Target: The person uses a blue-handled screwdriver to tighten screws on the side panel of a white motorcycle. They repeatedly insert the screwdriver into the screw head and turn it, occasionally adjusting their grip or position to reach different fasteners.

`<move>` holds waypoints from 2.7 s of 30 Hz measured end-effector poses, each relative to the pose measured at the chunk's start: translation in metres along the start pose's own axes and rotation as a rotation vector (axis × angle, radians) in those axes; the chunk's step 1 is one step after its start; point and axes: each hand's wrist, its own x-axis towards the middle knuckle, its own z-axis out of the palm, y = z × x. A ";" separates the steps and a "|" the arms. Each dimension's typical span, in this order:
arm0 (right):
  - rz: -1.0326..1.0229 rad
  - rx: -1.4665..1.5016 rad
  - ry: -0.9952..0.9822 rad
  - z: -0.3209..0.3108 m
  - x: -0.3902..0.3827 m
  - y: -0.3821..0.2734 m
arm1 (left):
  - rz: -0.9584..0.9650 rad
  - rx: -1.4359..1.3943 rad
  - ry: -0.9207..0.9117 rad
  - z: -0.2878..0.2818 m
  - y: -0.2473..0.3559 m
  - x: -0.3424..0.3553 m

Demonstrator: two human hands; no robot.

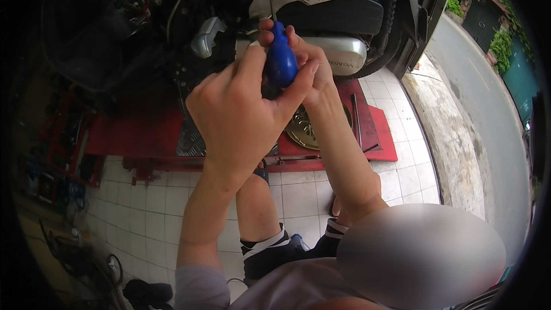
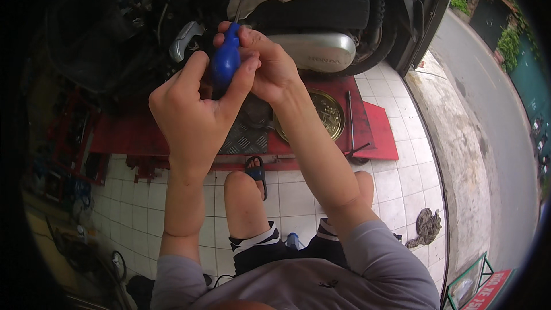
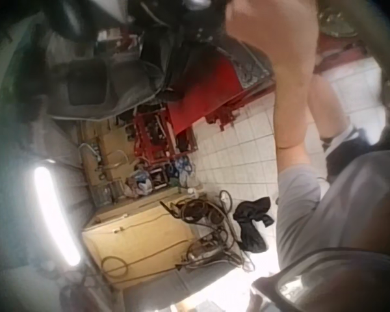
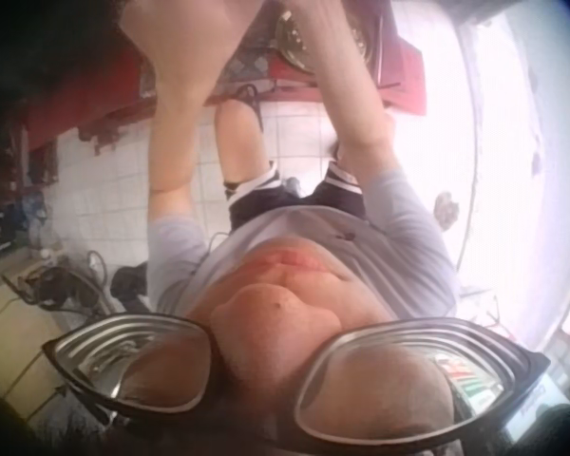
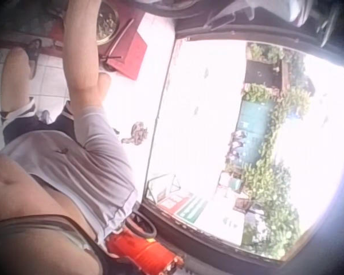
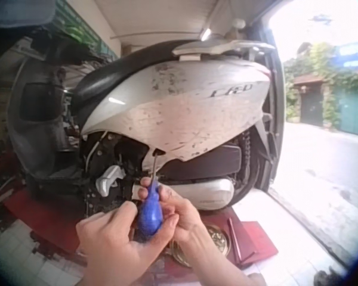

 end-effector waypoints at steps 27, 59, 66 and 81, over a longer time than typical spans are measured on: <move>-0.058 0.004 0.017 0.012 0.005 0.000 | 0.041 -0.062 0.135 -0.012 0.009 0.008; -0.147 0.101 -0.133 0.004 0.014 0.017 | 0.147 -0.048 0.134 -0.006 0.010 0.022; -0.104 0.004 0.171 0.010 0.016 0.022 | 0.101 0.176 0.049 -0.011 0.017 0.028; -0.118 -0.048 -0.154 -0.002 0.013 0.012 | 0.059 0.063 -0.118 -0.023 0.027 0.026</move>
